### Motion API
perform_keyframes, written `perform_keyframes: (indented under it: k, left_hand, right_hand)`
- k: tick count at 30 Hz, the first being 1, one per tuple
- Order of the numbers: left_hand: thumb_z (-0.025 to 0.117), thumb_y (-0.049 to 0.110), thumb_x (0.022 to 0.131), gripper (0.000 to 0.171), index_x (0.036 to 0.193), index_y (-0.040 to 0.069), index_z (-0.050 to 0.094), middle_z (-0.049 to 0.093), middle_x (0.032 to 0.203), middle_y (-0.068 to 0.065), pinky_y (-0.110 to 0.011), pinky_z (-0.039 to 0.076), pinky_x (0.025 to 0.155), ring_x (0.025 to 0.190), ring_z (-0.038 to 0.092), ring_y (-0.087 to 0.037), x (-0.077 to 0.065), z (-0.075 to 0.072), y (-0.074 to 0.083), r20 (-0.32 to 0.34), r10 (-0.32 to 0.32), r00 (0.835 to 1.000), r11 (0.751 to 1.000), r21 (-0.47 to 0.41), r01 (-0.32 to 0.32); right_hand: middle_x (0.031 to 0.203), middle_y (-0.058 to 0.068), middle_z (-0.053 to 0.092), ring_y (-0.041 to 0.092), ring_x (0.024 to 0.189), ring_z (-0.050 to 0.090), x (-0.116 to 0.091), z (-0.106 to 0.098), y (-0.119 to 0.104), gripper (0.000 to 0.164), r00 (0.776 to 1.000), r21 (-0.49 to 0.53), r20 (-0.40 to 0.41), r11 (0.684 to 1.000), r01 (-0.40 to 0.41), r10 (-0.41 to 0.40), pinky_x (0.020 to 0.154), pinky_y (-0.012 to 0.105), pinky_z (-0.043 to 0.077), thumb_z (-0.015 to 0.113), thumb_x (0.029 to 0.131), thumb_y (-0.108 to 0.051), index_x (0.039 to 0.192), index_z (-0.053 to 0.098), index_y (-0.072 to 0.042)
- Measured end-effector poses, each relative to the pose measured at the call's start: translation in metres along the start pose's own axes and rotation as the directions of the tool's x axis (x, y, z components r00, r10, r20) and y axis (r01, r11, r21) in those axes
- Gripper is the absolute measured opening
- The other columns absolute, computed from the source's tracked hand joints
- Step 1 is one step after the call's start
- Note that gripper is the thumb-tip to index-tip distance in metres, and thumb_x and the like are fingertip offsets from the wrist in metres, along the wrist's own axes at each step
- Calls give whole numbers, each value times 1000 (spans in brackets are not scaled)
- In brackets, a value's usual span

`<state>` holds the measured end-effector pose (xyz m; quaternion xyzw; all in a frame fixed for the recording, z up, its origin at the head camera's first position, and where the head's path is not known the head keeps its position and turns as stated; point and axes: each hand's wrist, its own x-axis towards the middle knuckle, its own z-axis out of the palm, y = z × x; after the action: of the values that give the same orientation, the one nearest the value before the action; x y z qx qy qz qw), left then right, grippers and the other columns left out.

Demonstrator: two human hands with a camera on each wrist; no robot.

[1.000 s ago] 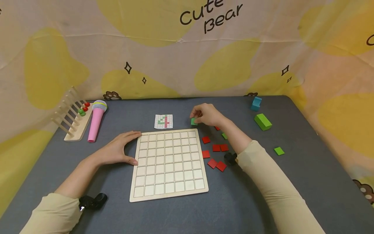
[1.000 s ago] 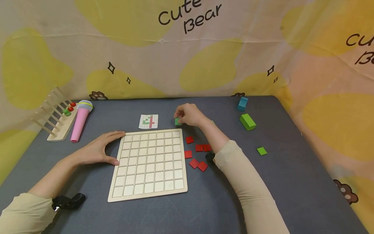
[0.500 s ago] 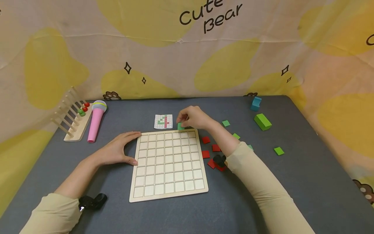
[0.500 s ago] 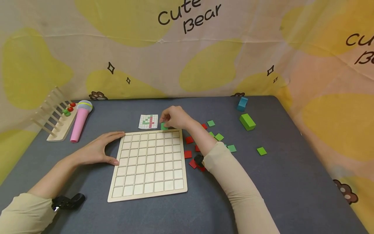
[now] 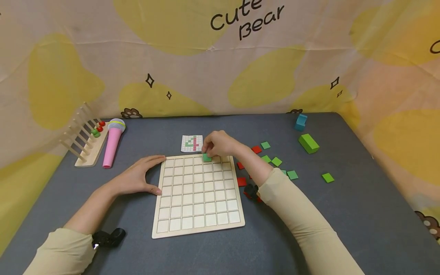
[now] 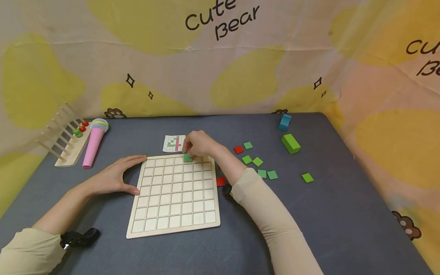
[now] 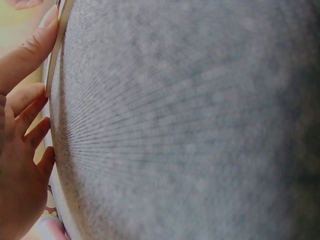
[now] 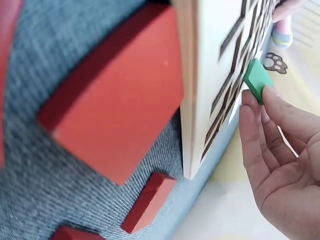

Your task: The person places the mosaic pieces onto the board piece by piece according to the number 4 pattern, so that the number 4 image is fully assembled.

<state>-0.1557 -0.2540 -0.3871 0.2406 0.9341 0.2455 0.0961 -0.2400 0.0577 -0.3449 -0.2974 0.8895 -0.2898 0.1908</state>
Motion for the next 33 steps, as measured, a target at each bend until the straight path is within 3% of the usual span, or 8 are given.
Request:
perform_keyframes:
  k: [20,33]
  left_hand:
    - [86,50,67,106,151,7,39,39,155,-20,-67,28,111,142,34,-44,-1,1,-1,6,-8,1000,1000,-5,8]
    - [86,51,67,105,150,7,39,39,154,-20,-67,28,110,141,34,-45,-1,2,-1,4,-10,1000,1000,-8,10]
  right_hand:
    - [91,4,75,15,82,63,-1,6,-4,8,999,-55,-21,998,-33,32,74,24,49,73,86,-5,91,76,-11]
    - [94,4,74,15,86,63,-1,6,-5,13,998,-79,4,995,-62,62,76,25,51,75,84,-4,96,77,-10]
